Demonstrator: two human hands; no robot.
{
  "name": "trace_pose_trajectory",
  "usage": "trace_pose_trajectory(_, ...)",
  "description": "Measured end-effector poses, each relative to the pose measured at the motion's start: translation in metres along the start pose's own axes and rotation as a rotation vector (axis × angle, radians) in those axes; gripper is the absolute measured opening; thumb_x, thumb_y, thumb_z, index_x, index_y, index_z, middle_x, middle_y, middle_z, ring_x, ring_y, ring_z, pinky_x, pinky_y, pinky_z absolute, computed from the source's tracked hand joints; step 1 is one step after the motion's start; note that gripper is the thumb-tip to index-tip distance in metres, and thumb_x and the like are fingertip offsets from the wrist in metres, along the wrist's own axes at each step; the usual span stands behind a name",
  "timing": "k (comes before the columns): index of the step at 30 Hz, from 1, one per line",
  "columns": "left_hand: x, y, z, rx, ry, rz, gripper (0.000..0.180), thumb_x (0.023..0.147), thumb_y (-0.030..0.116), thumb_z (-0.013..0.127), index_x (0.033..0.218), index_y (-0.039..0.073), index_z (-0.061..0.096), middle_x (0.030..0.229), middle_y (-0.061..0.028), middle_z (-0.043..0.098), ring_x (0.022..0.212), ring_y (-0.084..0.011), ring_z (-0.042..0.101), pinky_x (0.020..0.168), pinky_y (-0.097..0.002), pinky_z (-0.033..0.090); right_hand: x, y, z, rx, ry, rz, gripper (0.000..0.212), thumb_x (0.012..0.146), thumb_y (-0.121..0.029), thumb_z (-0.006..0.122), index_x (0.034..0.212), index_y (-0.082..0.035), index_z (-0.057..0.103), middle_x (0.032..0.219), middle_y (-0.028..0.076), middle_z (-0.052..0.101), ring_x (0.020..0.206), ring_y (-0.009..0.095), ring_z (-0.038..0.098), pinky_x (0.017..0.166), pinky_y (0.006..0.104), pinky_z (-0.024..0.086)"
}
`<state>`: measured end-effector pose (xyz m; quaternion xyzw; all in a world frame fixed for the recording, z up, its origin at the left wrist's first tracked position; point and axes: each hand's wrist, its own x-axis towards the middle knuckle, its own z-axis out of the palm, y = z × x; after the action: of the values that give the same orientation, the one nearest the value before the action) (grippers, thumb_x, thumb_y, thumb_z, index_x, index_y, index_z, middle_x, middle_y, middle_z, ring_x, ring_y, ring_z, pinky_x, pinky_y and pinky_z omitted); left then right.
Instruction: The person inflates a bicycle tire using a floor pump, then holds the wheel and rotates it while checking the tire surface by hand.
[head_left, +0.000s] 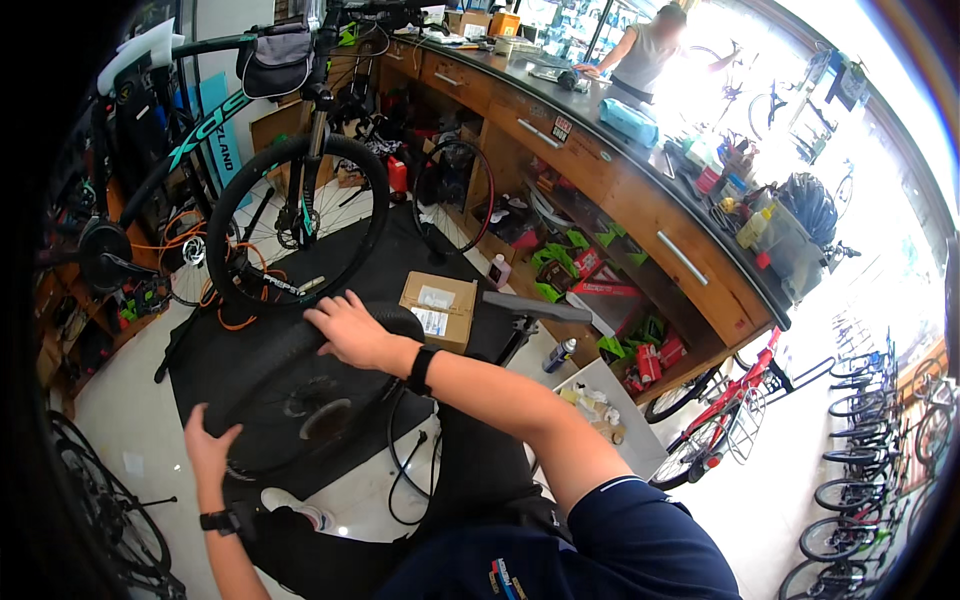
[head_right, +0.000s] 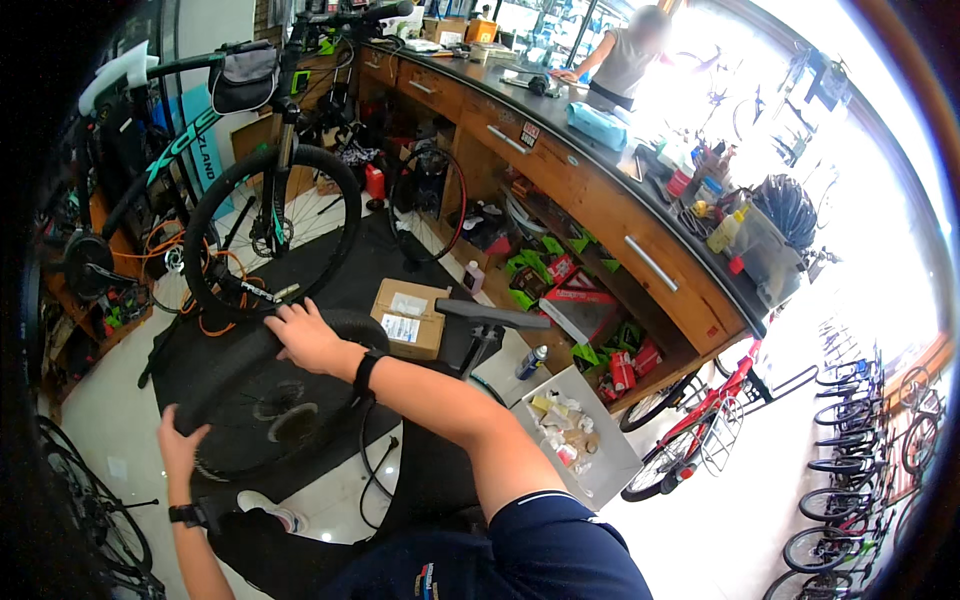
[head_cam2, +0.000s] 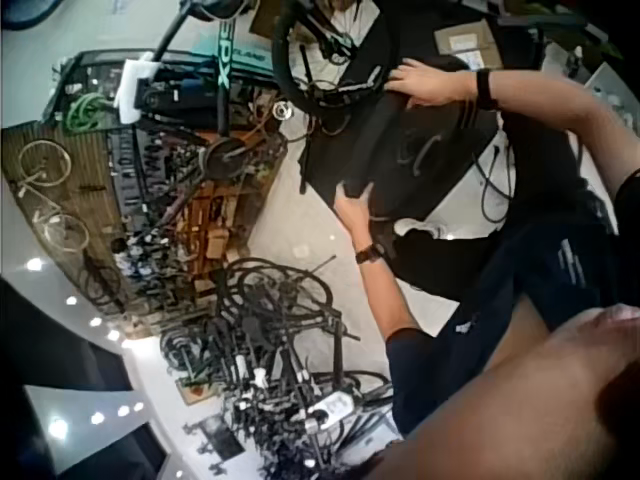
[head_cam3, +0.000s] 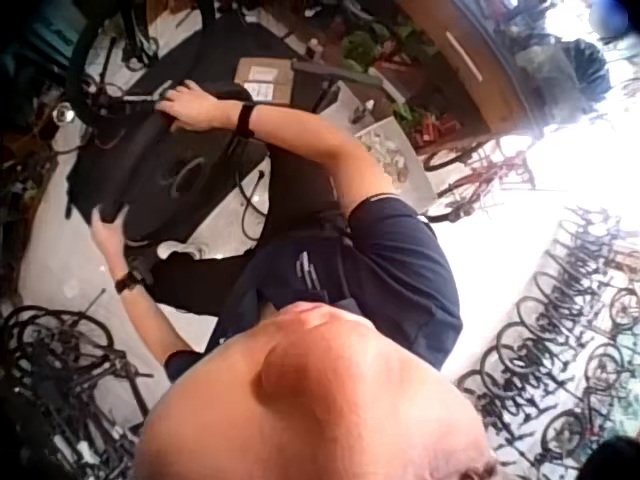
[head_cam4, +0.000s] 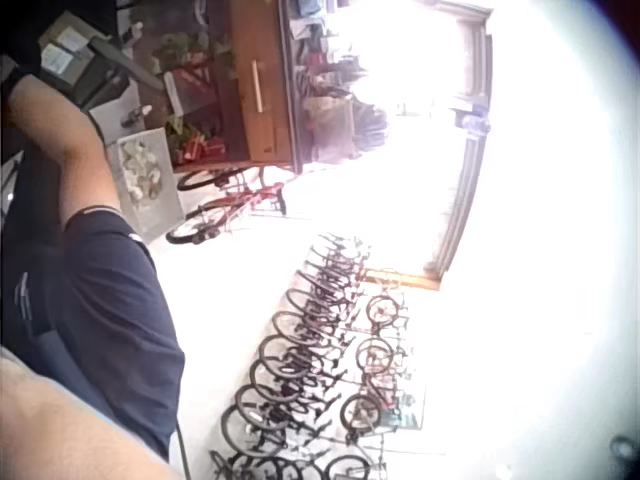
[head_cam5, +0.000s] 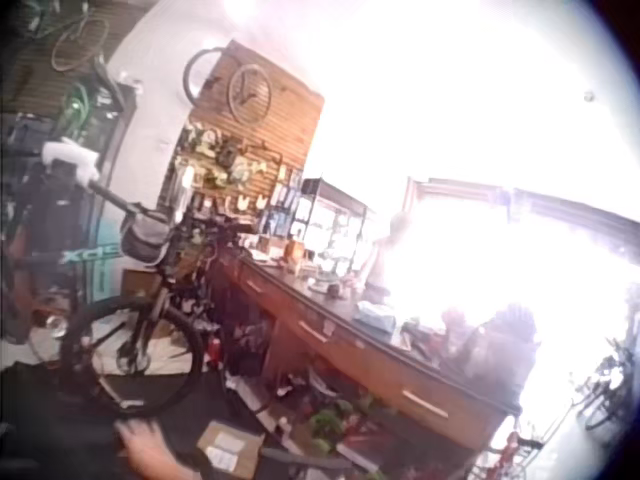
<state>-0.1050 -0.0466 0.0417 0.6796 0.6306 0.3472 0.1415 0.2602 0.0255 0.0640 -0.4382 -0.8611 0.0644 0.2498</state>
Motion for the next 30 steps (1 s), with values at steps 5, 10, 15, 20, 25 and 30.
trace_pose_trajectory(5, 0.025, 0.054, -0.069, -0.008, 0.051, 0.058, 0.066, 0.064, 0.008, 0.084, 0.123, -0.002, 0.056, 0.113, -0.0204, 0.063, 0.105, -0.0363, 0.06, 0.095, -0.0402, 0.046, 0.02, -0.015, -0.052, 0.004, 0.193, -0.114, 0.076, 0.077, -0.02, 0.08, 0.141, -0.002, 0.042, 0.118, 0.017, 0.052, 0.117, 0.038, 0.05, 0.11, 0.057, 0.031)
trace_pose_trajectory(10, 0.019, 0.034, -0.015, 0.326, -0.057, 0.189, 0.067, 0.062, 0.013, 0.087, 0.12, 0.0, 0.055, 0.113, -0.019, 0.059, 0.109, -0.0385, 0.056, 0.093, -0.0447, 0.046, -0.017, 0.003, 0.032, 0.091, 0.196, 0.04, 0.104, 0.071, -0.034, 0.084, 0.149, 0.005, 0.026, 0.145, 0.025, 0.039, 0.138, 0.042, 0.035, 0.117, 0.054, 0.025)
trace_pose_trajectory(15, 0.011, 0.079, 0.068, 0.513, -0.167, 0.228, 0.065, 0.061, 0.02, 0.089, 0.114, 0.001, 0.055, 0.102, -0.0151, 0.059, 0.101, -0.0352, 0.056, 0.087, -0.0438, 0.048, -0.073, 0.063, 0.082, 0.065, -0.09, 0.44, 0.115, 0.069, -0.051, 0.084, 0.15, 0.005, 0.024, 0.156, 0.024, 0.029, 0.145, 0.044, 0.027, 0.115, 0.0627, 0.024)
trace_pose_trajectory(20, 0.025, 0.129, 0.124, 0.412, -0.2, 0.518, 0.081, 0.058, 0.021, 0.091, 0.126, 0.001, 0.052, 0.118, -0.0167, 0.056, 0.116, -0.0355, 0.053, 0.104, -0.0448, 0.042, -0.061, 0.038, 0.031, 0.001, -0.195, 0.221, 0.121, 0.062, -0.044, 0.089, 0.153, 0.002, 0.022, 0.153, 0.029, 0.031, 0.14, 0.05, 0.032, 0.113, 0.0581, 0.028)
trace_pose_trajectory(25, 0.02, 0.181, 0.073, 0.385, -0.252, 0.46, 0.102, 0.051, 0.023, 0.094, 0.138, 0.003, 0.045, 0.14, -0.0212, 0.045, 0.132, -0.0385, 0.043, 0.114, -0.0511, 0.032, -0.064, 0.005, 0.025, -0.2, -0.05, 0.24, 0.102, 0.067, -0.04, 0.087, 0.145, 0.001, 0.035, 0.143, 0.026, 0.042, 0.135, 0.046, 0.038, 0.113, 0.0592, 0.029)
trace_pose_trajectory(30, -0.036, 0.038, -0.001, 0.352, -0.413, 0.034, 0.105, 0.048, 0.012, 0.092, 0.141, 0.003, 0.044, 0.14, -0.0217, 0.048, 0.131, -0.0397, 0.045, 0.112, -0.0461, 0.036, -0.064, 0.016, 0.027, -0.096, 0.008, 0.202, 0.072, 0.072, -0.035, 0.083, 0.126, -0.002, 0.048, 0.118, 0.017, 0.053, 0.121, 0.037, 0.048, 0.109, 0.0604, 0.032)
